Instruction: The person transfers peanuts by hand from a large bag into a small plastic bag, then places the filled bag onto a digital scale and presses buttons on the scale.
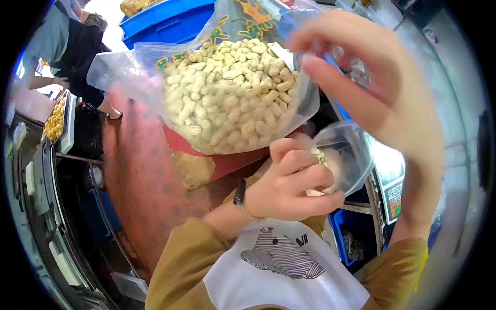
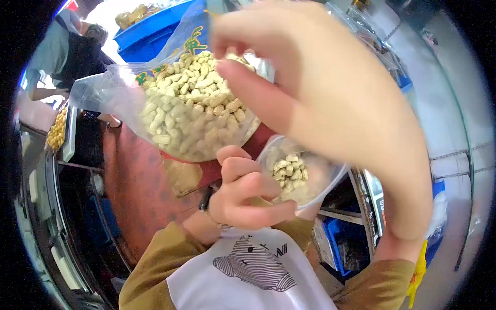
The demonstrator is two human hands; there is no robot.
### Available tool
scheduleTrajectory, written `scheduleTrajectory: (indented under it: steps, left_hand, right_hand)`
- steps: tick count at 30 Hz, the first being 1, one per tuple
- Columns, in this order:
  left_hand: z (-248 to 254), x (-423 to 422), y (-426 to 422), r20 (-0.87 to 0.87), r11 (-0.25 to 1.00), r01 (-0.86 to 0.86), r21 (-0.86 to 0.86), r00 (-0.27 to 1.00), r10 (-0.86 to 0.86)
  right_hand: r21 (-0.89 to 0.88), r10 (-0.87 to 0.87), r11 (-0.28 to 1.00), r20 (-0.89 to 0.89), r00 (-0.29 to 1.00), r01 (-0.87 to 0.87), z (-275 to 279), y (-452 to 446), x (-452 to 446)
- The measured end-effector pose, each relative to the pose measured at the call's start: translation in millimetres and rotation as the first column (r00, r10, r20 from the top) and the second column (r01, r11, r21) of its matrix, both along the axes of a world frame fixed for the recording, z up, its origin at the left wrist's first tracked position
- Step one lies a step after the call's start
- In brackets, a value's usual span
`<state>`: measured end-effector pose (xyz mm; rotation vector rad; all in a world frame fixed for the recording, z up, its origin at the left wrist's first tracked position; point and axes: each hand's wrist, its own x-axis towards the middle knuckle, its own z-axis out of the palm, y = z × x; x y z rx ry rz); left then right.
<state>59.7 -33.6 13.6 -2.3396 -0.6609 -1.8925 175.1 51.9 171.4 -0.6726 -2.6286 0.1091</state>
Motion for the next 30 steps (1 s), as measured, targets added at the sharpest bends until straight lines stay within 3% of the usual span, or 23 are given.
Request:
scheduleTrajectory:
  steps: [3,5,8,14,17,30]
  left_hand:
    - [-5,5,-5,0.04,0.999,-0.026,-0.023,0.999,0.027]
    - [-10,13,-10,0.129,0.992,-0.128,0.0,0.984,0.127]
    - [-14,11,-16,0.154,0.981,-0.192,-0.022,0.969,0.193]
    - [-13,10,-19,0.141,0.985,-0.152,-0.08,0.977,0.162]
    - [-13,10,-18,0.114,0.986,-0.151,-0.071,0.981,0.158]
    - [-8,17,-17,0.126,0.989,-0.112,-0.102,0.984,0.124]
  right_hand:
    - [-0.065,0.214,0.975,0.059,0.975,-0.211,-33,47,-44]
    - [-0.308,0.118,0.951,0.479,0.87,0.041,-30,50,-74]
    - [-0.264,0.124,0.946,0.832,0.541,0.19,-27,39,-104]
    - [-0.14,0.078,0.989,0.763,0.642,0.047,-84,47,-99]
    - [-0.223,0.054,0.965,0.68,0.731,0.136,-79,51,-103]
    - [-0.352,0.129,0.925,0.649,0.75,0.145,-80,66,-102]
